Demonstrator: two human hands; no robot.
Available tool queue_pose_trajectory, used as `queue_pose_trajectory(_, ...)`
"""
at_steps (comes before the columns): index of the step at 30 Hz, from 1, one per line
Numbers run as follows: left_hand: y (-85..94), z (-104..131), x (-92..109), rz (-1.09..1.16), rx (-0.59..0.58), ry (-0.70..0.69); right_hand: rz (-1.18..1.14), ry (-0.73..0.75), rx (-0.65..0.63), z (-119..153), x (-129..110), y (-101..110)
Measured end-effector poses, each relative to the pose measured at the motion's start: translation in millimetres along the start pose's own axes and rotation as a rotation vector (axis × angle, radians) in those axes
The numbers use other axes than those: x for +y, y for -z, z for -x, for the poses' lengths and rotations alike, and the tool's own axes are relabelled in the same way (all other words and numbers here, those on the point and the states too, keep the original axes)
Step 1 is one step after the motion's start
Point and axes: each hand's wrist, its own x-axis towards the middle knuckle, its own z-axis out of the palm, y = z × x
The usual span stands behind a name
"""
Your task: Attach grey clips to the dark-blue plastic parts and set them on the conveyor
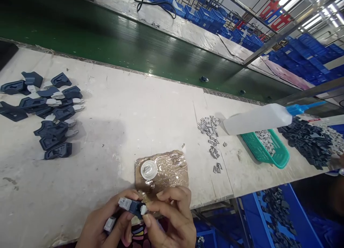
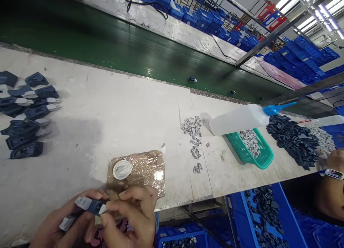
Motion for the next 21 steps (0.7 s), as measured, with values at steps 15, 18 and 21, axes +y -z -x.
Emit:
queue_pose_trajectory(15,14.5,5,-25,-0.165,-0.115,-0.092,0.309,0.061,-0.028,22,-12,-9)
queue_pose_trajectory(18,18.2,7,-28,-0.223,-0.097,-0.188,0.353,0.199,-0.006,26,-9,-14)
queue_pose_trajectory(21,17.1,7,-23,-0.224,-0.082,-0.245,0.278,0.225,0.014,31,-6,-16)
